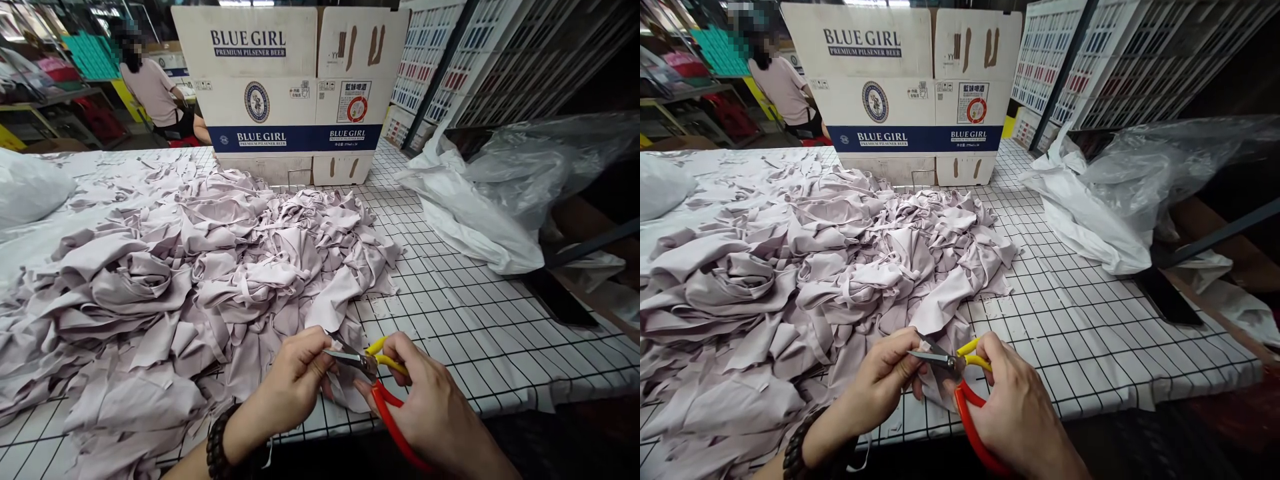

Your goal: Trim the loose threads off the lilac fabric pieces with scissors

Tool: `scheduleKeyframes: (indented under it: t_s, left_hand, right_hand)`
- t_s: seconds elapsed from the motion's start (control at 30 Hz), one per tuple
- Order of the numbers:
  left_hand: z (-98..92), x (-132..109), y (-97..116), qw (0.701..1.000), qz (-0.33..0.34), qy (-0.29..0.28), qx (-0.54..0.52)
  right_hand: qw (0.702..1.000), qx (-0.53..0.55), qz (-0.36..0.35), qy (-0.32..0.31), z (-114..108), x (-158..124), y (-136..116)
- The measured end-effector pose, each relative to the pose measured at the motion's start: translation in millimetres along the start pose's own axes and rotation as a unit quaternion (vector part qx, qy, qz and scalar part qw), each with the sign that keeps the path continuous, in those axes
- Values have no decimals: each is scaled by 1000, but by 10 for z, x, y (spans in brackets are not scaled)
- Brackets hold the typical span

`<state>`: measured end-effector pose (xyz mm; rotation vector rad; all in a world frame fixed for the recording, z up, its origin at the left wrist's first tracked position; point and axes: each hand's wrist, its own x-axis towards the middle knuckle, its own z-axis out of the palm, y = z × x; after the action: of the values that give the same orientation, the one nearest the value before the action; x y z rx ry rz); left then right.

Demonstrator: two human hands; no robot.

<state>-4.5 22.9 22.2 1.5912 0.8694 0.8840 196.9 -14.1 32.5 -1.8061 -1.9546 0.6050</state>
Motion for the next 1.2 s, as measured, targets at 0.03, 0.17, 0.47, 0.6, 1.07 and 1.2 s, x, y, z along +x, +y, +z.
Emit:
scheduleKeyframes:
  t_s: [0.03, 0.17, 0.47, 0.6, 1.07, 1.2]
  left_hand:
    - [-8, 4, 17, 1000, 7, -2, 10]
    - [-30, 12, 55, 999, 21, -3, 29]
    - [-45, 2, 25, 999, 30, 1, 19]
    - [-33, -3, 5, 999, 26, -3, -29]
    - [-36, -41, -23, 993, -17, -20, -118]
    - [-37, -50, -61, 988, -39, -27, -144]
  right_hand:
    - [1000, -3, -2, -7, -9, 3, -8]
    - [1000, -6, 4, -12, -38, 14, -47]
    - [999, -15, 20, -37, -71, 14, -95]
    - [998, 1, 46, -53, -58, 10, -119]
    - [1000, 2, 5, -28, 3, 9, -94]
    - [1000, 6, -20, -11, 30, 8, -55]
